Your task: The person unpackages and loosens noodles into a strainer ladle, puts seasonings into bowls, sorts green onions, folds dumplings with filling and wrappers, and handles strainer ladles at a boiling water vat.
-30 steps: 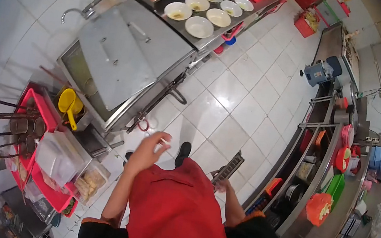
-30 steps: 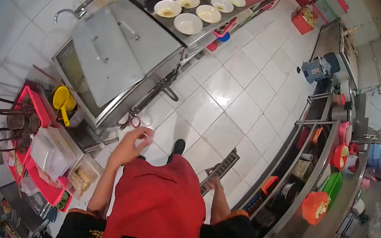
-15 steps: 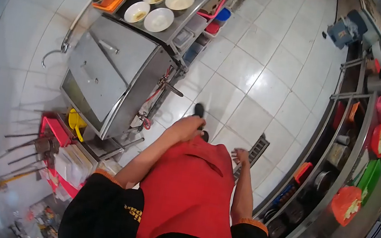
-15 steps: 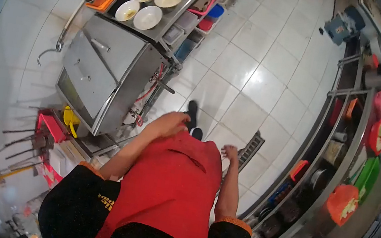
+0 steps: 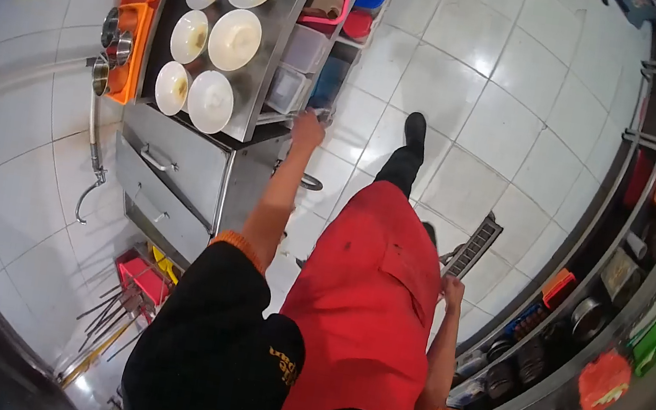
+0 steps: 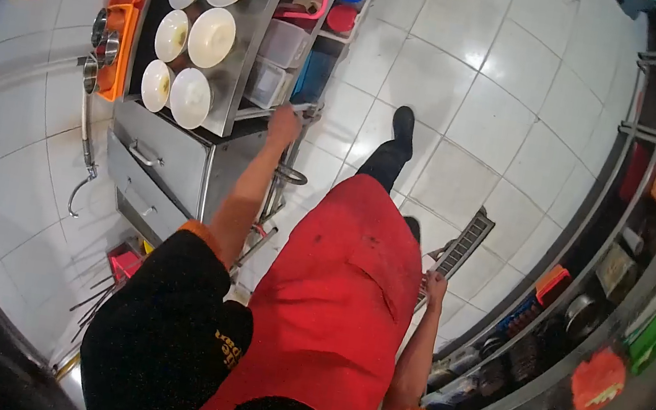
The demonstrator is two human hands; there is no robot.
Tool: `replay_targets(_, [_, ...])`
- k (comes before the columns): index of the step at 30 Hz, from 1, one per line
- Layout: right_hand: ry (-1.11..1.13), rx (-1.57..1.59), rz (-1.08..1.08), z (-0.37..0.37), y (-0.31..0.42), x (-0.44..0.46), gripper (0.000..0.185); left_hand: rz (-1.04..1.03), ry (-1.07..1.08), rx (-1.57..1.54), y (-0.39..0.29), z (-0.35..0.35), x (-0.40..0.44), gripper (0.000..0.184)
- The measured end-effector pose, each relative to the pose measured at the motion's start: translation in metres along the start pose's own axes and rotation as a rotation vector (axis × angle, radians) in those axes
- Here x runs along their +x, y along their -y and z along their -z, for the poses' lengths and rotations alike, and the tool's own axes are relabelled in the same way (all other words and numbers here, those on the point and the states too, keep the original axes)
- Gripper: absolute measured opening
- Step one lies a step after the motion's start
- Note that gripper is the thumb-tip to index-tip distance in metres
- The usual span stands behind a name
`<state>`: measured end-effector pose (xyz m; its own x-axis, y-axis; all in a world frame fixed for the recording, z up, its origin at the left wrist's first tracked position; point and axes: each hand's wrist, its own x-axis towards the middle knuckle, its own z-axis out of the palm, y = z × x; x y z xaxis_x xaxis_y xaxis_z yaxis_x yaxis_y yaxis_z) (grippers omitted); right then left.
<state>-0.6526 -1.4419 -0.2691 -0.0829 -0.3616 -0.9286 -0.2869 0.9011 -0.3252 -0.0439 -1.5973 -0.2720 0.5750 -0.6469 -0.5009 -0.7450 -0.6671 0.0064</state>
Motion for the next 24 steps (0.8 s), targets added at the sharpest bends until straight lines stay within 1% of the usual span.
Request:
replay_targets(1, [0.012,-0.019,-0.023,0.008,-0.003,-0.005,0.033,0.023,0.021,0.006,0.007,-0.001,0.015,0.052])
replay_targets(3, [-0.027,-0.034,-0.112,0.020,-0.001,0.001,0.032,0.063,-0.283,0.346,0.012,0.000,0.049,0.069])
replay_targets(4, [-0.024,-0.046,-0.134,0.020,0.016,-0.005,0.032,0.070,-0.260,0.354,0.013,0.000,0.064,0.069])
replay_targets(6, [-0.059,-0.090,-0.188,0.016,0.062,-0.014,0.027,0.213,-0.191,0.228,0.008,0.006,0.095,0.075])
replay_targets(7, [-0.039,-0.054,-0.108,0.015,0.064,-0.009,0.022,0.196,-0.338,0.239,0.004,0.000,0.101,0.068])
replay_targets(8, [-0.036,-0.067,-0.123,0.014,0.074,0.000,0.022,0.206,-0.322,0.243,0.002,-0.001,0.113,0.068])
replay_targets(10, [0.035,-0.068,-0.081,0.015,0.092,0.013,0.021,0.263,-0.056,0.128,0.004,-0.002,0.129,0.072])
replay_targets(11, [0.039,-0.086,-0.101,0.016,0.104,0.021,0.021,0.092,-0.236,0.422,0.005,-0.007,0.120,0.067])
replay_targets(12, [0.101,-0.026,-0.040,0.016,0.118,0.033,0.021,0.110,-0.213,0.426,0.003,-0.009,0.118,0.067])
replay_targets(13, [0.167,0.036,0.027,0.014,0.130,0.045,0.021,0.169,-0.254,0.355,0.004,-0.011,0.122,0.064])
replay_targets(14, [0.182,0.023,0.020,0.014,0.138,0.057,0.021,0.226,-0.305,0.285,0.008,-0.011,0.127,0.061])
replay_targets(15, [0.192,-0.151,0.124,0.016,0.151,0.074,0.021,0.160,-0.294,0.339,0.014,-0.010,0.128,0.061])
replay_targets(16, [0.202,-0.322,0.234,0.020,0.162,0.095,0.022,0.181,-0.297,0.342,0.019,-0.007,0.131,0.061])
replay_targets(17, [0.224,-0.438,0.210,0.023,0.171,0.115,0.024,0.147,-0.283,0.287,0.022,-0.007,0.132,0.061])
replay_targets(18, [0.239,-0.451,0.210,0.028,0.178,0.129,0.024,0.113,-0.270,0.231,0.025,-0.008,0.131,0.062])
replay_targets(19, [0.266,-0.467,0.159,0.026,0.202,0.138,0.023,0.081,-0.355,0.213,0.027,-0.010,0.135,0.050])
replay_targets(20, [0.288,-0.482,0.107,0.024,0.225,0.148,0.023,0.095,-0.357,0.214,0.028,-0.012,0.141,0.050])
replay_targets(22, [0.268,-0.396,0.139,0.017,0.261,0.164,0.025,0.013,-0.405,0.201,0.035,-0.020,0.149,0.044])
replay_targets(23, [0.254,-0.392,0.141,0.009,0.280,0.170,0.028,0.027,-0.402,0.202,0.041,-0.024,0.157,0.044])
replay_targets(24, [0.264,-0.403,0.142,0.001,0.296,0.176,0.028,-0.066,-0.475,0.275,0.048,-0.030,0.168,0.045])
